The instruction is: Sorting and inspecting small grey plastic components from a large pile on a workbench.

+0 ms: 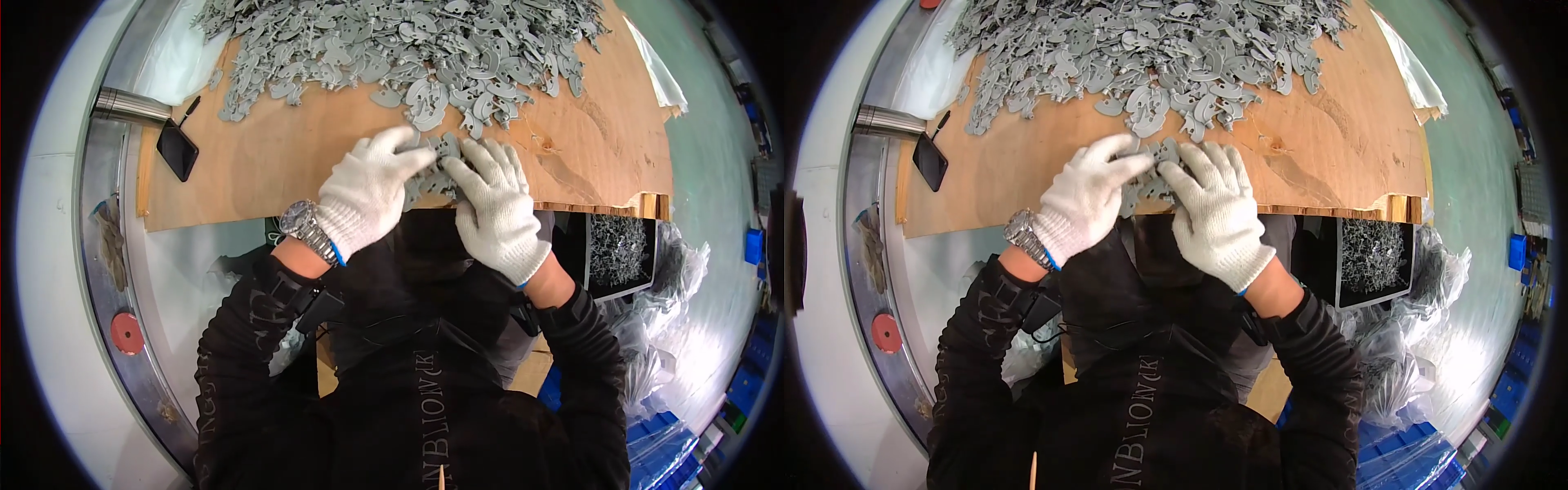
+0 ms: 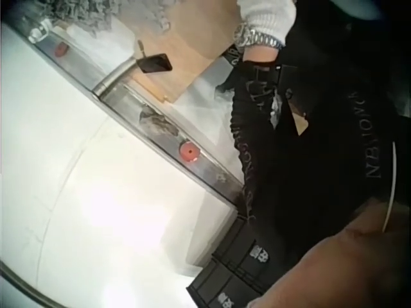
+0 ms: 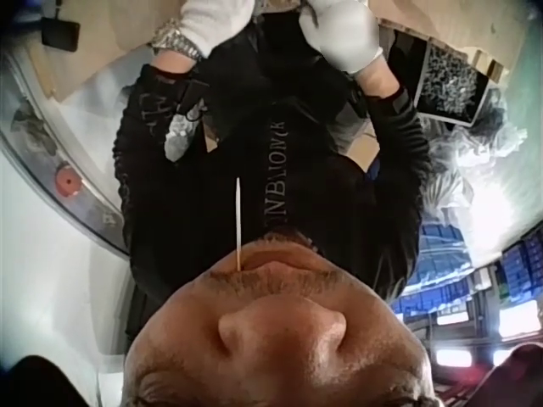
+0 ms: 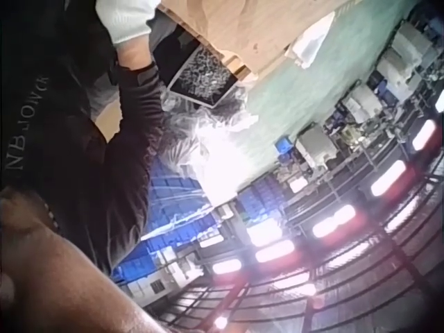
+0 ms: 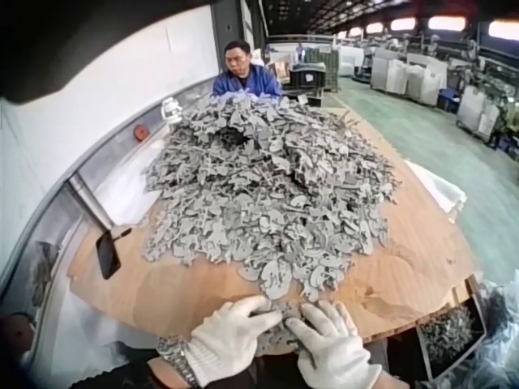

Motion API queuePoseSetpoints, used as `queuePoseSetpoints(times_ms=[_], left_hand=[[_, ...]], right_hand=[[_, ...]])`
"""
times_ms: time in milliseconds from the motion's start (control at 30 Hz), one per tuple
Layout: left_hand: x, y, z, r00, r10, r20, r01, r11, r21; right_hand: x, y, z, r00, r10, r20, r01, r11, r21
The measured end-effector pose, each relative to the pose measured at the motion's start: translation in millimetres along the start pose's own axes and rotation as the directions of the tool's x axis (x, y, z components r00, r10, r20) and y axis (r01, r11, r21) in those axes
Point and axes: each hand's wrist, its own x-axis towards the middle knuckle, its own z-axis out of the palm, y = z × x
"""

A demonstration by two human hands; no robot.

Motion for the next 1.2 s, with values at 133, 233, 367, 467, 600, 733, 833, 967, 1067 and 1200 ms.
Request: queuePoseSetpoints(times_ms=[133, 233, 367, 467, 600, 733, 833, 967, 1067, 1200], left_hand=[[-11.0, -0.9, 2.7, 0.998, 0.060, -0.019, -0.062, 0.993, -0.097], [-5.4, 8.6, -2.0, 0.998, -0.047, -0.050, 0.042, 0.993, -0.112], [1.0, 13.6, -12.9, 0.968, -0.203, 0.146, 0.227, 0.958, -0.176], [10.2, 8.8, -19.6, 0.945, -0.261, 0.199, 0.308, 0.915, -0.261], [12.2, 4.0, -22.1, 0.936, -0.279, 0.214, 0.332, 0.903, -0.273], [9.9, 6.2, -10.5, 0.976, -0.149, 0.161, 0.182, 0.959, -0.219], [11.5, 23.4, -9.4, 0.981, -0.044, 0.187, 0.077, 0.981, -0.176], [10.2, 41.5, -9.1, 0.954, 0.037, 0.297, 0.002, 0.992, -0.129], [19.1, 41.7, -6.0, 0.938, 0.105, 0.332, -0.066, 0.990, -0.125], [38.6, 34.0, 0.3, 0.963, 0.142, 0.229, -0.085, 0.966, -0.245]], right_hand=[[-18.3, -13.9, -1.4, 1.000, -0.015, 0.007, 0.015, 1.000, 0.013], [-36.0, -20.4, -1.8, 0.999, -0.039, 0.000, 0.039, 0.999, 0.034], [-52.8, -19.6, -1.4, 0.995, -0.090, -0.050, 0.096, 0.986, 0.136], [-59.6, -11.7, -5.5, 0.989, -0.123, -0.083, 0.140, 0.955, 0.260], [-57.2, 15.2, -25.5, 0.983, -0.118, -0.141, 0.157, 0.940, 0.304], [-37.3, 67.8, -47.5, 0.933, 0.242, -0.267, -0.161, 0.942, 0.293], [-9.8, 125.2, -57.2, 0.859, 0.374, -0.350, -0.333, 0.927, 0.173], [42.9, 175.1, -63.8, 0.780, 0.489, -0.392, -0.525, 0.851, 0.016], [69.8, 201.2, -56.7, 0.817, 0.397, -0.418, -0.503, 0.845, -0.180], [82.3, 194.2, -59.3, 0.903, 0.328, -0.276, -0.411, 0.845, -0.341]])
